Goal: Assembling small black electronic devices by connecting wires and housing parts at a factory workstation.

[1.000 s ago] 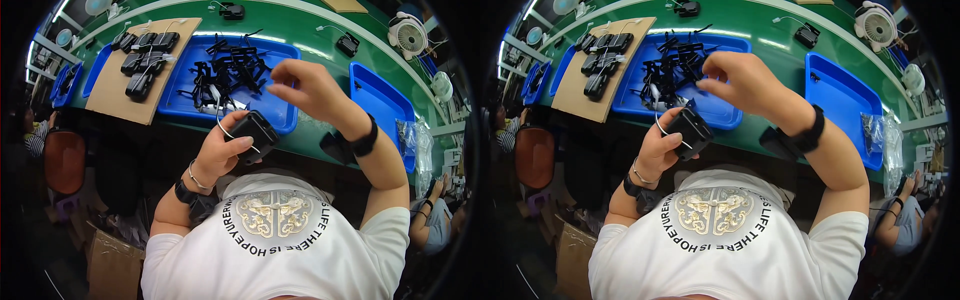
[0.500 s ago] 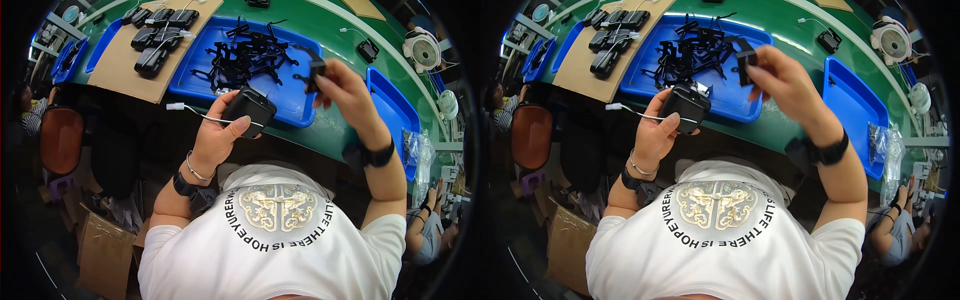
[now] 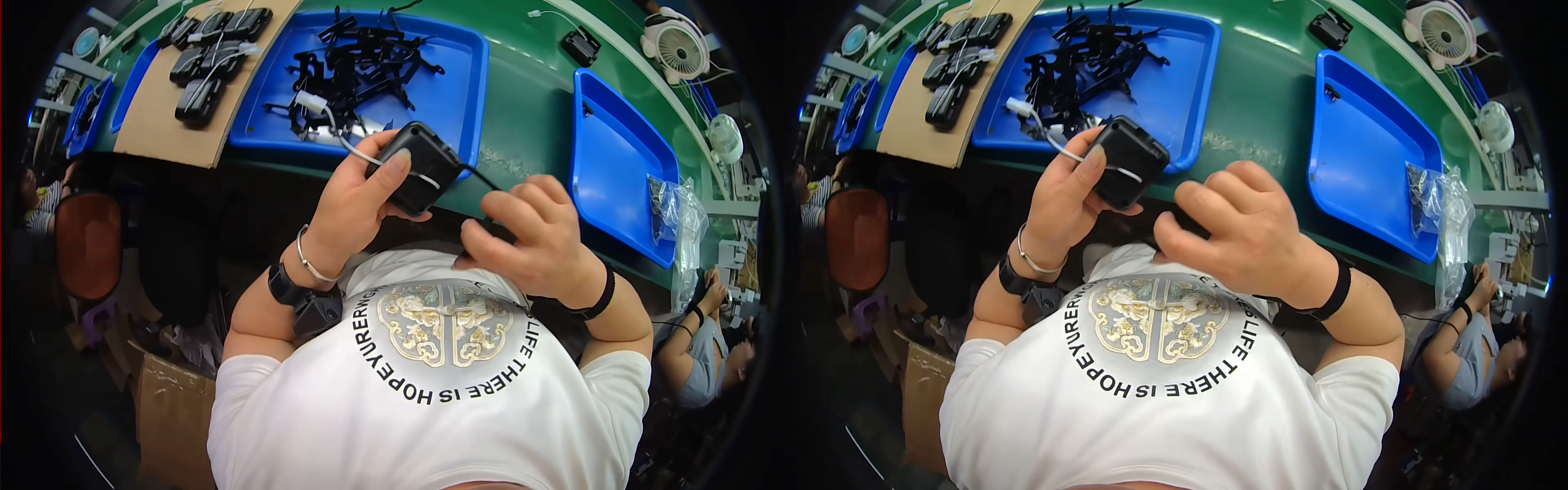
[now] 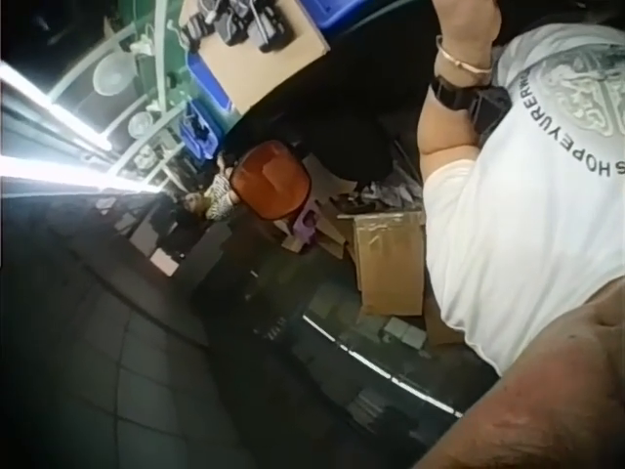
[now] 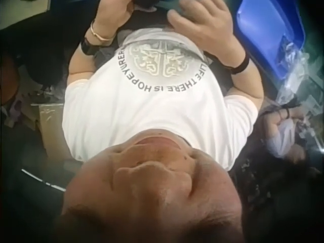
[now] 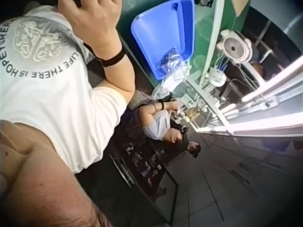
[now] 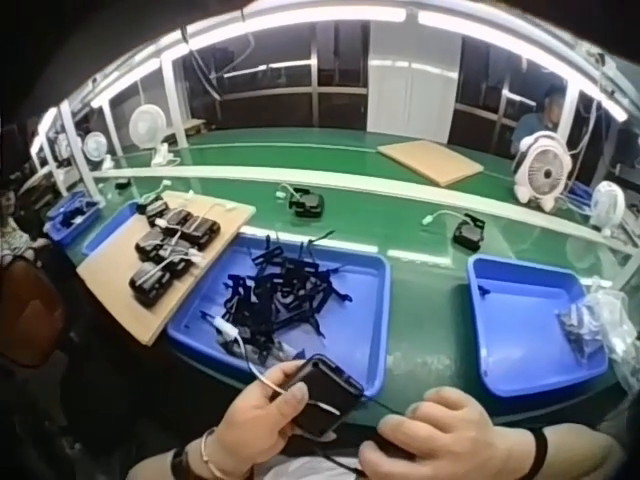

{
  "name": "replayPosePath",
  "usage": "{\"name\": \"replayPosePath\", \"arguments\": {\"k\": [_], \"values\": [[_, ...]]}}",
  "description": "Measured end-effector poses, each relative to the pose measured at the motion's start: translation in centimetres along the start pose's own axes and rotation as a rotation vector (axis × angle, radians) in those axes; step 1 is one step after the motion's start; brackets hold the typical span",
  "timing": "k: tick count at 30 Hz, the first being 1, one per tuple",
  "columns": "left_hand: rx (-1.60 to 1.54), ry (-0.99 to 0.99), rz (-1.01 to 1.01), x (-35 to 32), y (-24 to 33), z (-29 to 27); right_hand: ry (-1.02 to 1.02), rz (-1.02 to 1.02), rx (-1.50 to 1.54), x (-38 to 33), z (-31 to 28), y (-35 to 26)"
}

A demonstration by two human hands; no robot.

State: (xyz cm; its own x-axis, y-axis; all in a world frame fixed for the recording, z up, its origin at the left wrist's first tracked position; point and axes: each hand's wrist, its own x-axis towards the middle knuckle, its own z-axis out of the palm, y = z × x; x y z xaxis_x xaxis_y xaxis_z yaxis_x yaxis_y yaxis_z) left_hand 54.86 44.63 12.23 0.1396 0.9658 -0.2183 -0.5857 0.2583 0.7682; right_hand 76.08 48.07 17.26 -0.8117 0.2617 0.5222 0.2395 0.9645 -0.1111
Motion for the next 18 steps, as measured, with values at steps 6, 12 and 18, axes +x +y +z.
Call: {"name": "replayPosePath", "arguments": {"k": [6,12,18], "values": [[-0.018,-0.050,-0.085,0.3,0.1,-0.2,0.024,0.044,-0.026,0.1,1.3,0.1],[0.050,-0.037,-0.082,0.9,-0.2,0.6,0.034,0.113,-0.030,-0.3,1.9,0.2],[-0.060,-0.038,0.007,1.7,-0.7,2.2,0.111,0.152,-0.105,0.2,1.8,0.7]]}}
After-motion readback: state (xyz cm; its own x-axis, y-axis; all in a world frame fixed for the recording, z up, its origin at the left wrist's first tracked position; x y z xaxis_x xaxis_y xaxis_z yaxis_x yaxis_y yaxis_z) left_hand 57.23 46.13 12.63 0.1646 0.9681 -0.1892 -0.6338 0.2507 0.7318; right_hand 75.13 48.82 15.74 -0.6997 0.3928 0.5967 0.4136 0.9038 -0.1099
